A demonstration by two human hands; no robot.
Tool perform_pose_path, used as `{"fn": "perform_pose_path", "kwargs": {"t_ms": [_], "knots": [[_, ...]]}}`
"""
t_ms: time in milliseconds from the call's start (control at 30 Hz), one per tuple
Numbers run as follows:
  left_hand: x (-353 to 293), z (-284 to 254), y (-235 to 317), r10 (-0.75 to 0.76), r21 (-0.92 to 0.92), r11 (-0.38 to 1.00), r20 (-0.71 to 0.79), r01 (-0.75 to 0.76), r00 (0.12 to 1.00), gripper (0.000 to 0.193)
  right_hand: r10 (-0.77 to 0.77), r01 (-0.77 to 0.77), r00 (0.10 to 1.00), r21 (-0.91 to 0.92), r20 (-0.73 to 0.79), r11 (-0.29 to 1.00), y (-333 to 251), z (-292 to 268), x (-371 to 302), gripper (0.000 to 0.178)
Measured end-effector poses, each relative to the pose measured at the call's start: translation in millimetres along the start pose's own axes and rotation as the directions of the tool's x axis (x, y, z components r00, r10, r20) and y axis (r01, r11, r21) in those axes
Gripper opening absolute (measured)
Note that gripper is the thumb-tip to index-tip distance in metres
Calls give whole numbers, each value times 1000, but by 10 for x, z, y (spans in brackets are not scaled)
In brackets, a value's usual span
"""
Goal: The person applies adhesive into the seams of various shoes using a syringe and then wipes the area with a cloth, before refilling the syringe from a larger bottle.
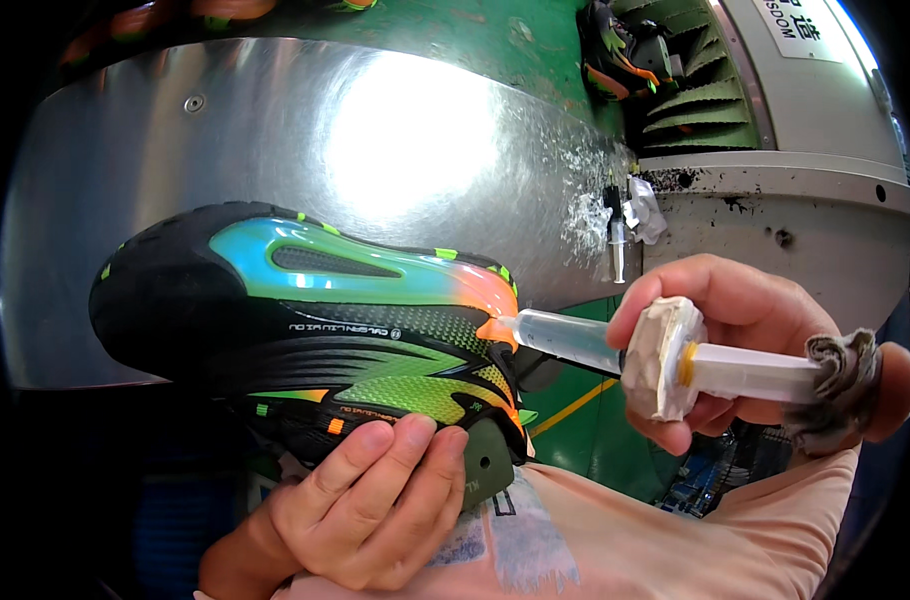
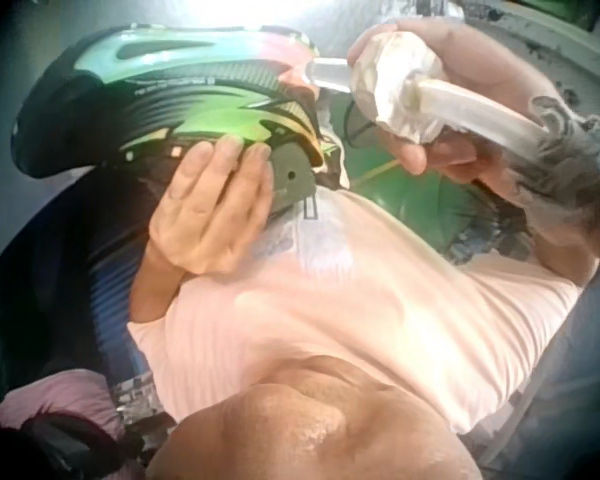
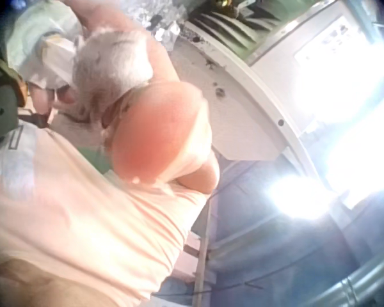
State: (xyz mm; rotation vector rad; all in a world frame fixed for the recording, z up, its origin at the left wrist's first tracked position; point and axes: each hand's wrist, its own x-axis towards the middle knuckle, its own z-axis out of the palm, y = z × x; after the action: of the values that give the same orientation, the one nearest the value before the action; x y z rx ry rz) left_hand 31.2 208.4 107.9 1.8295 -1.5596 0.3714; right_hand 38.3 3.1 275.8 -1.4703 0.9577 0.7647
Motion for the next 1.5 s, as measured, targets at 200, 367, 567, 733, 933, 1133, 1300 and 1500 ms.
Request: {"fn": "perform_pose_path", "kwargs": {"t_ms": [200,367,567,733,933,1133,1300,1500], "knots": [[88,-77,14,-65,-98,994,-69,58,995,9,36,-53,996,216,84,975,-69,-31,17,46],[161,-89,35,-134,-156,981,-107,117,985,8,49,-64,997,263,63,963,-97,-8,5,44],[190,-93,23,-157,-169,976,-115,137,981,8,-4,7,1000,143,-20,990,-106,26,-53,46],[202,-112,19,-147,-175,976,-108,127,983,9,8,-42,985,-190,-173,981,-137,32,-110,50],[237,-73,-16,-171,-170,974,-115,150,978,9,-26,18,989,-55,-144,998,-178,172,-116,48],[294,-84,0,-198,-160,970,-89,182,976,8,-108,52,963,-222,-248,974,-69,192,-101,51],[351,-142,-29,-122,-88,989,-38,118,992,5,-379,380,924,203,-43,903,282,-110,18,79],[520,-183,2,-246,-89,962,133,259,960,7,-660,513,722,480,207,712,829,-556,348,112]]}}
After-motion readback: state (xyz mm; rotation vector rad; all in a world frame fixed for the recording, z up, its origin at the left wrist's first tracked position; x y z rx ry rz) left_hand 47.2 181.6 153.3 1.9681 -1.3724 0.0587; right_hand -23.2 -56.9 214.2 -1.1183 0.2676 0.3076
